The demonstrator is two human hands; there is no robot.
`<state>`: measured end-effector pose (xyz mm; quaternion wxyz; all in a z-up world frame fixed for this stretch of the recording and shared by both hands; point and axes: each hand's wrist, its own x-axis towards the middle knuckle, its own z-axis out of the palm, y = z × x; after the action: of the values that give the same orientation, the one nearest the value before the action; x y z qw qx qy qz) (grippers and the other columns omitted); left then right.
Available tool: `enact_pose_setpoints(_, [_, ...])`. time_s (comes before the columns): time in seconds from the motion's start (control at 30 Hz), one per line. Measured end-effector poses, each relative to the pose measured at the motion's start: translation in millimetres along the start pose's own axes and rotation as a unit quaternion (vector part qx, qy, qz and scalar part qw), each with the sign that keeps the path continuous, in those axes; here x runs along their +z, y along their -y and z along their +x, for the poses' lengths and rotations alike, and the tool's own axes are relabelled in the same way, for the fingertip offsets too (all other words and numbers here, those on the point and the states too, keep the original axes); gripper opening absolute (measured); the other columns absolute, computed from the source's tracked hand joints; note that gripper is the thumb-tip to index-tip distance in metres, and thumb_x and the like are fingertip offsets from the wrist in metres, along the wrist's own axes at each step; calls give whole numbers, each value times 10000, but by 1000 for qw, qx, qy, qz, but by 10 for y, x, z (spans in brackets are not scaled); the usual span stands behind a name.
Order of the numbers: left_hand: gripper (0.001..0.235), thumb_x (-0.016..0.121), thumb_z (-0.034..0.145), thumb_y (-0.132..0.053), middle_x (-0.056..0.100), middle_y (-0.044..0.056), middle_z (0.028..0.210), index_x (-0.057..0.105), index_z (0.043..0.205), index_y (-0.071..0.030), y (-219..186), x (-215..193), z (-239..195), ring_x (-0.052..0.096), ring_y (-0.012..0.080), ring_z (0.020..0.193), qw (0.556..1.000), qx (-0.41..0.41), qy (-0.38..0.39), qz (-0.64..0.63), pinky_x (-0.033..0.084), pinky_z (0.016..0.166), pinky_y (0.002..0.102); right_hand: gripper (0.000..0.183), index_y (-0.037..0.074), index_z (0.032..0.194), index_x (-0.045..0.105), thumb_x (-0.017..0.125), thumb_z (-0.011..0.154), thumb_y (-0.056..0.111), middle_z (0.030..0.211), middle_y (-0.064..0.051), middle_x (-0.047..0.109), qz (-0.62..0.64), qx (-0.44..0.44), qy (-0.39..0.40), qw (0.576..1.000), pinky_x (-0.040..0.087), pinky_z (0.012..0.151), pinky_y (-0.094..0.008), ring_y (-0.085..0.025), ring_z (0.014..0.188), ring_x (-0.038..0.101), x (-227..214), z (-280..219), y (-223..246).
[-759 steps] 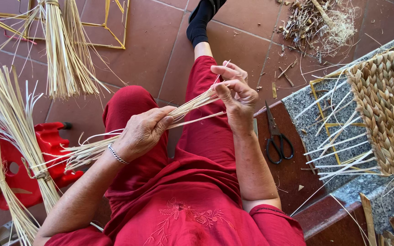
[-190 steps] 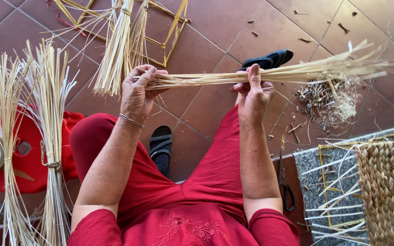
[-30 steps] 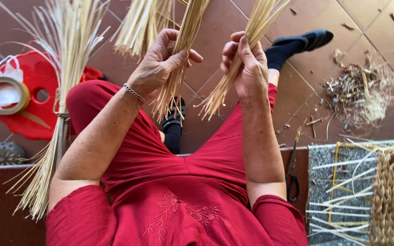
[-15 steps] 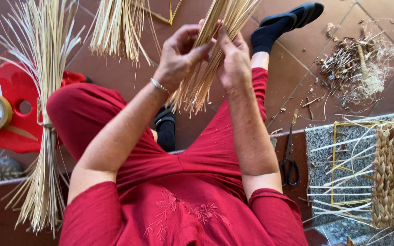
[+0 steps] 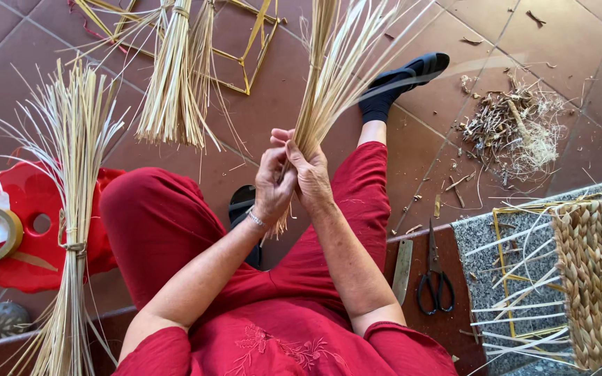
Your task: The person splits dried plant fibers using a knife, then gathers and aligns the strands into a bundle. They tie the bundle with a thin strip of the same material to form a broom head.
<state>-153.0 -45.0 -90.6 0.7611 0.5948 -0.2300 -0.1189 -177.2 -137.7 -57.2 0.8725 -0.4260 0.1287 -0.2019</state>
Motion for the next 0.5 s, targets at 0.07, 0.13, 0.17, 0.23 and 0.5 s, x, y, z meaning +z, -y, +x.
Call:
enact_pose_setpoints(0.07, [569, 651, 837, -47, 574, 151, 1263, 548, 1394, 0, -120, -76, -85, 572, 262, 1168, 986, 44, 49, 150, 485, 1029, 368, 204, 32, 1248, 557, 562, 1081, 149, 1312, -170, 667, -11, 7, -13, 1000, 551, 1029, -350, -220, 1235, 640, -92, -38, -4])
enact_pose_setpoints(0.13, [521, 713, 822, -82, 607, 143, 1298, 611, 1333, -77, -253, -149, -42, 578, 293, 1235, 952, 78, 63, 290, 479, 1089, 389, 207, 43, 1241, 567, 539, 1073, 162, 1289, -144, 678, -25, 7, -39, 999, 564, 1029, -323, -195, 1212, 656, -199, -64, 18])
enact_pose_setpoints(0.17, [499, 744, 815, -99, 624, 139, 1315, 642, 1303, -116, -321, -186, 3, 581, 309, 1269, 927, 94, 70, 357, 477, 1119, 399, 211, 49, 1237, 573, 528, 1069, 168, 1277, -131, 684, -32, 7, -52, 998, 570, 1029, -310, -183, 1200, 664, -252, -78, 29])
enact_pose_setpoints(0.23, [503, 776, 883, -169, 621, 142, 1281, 593, 1341, -76, -440, -270, 189, 605, 277, 1233, 945, 58, 35, 319, 498, 1102, 386, 147, 68, 1188, 561, 539, 1070, 152, 1099, -90, 685, -34, -10, -50, 998, 610, 871, -312, -173, 1006, 696, -326, -113, 16])
enact_pose_setpoints(0.5, [845, 876, 770, -248, 706, 118, 1187, 426, 1454, -41, -723, 28, 923, 668, 204, 1123, 950, -218, 224, -21, 553, 953, 364, 152, 88, 1153, 578, 643, 1037, 162, 745, 40, 550, -107, -10, -20, 994, 410, 505, -208, -51, 584, 507, -299, -366, -200])
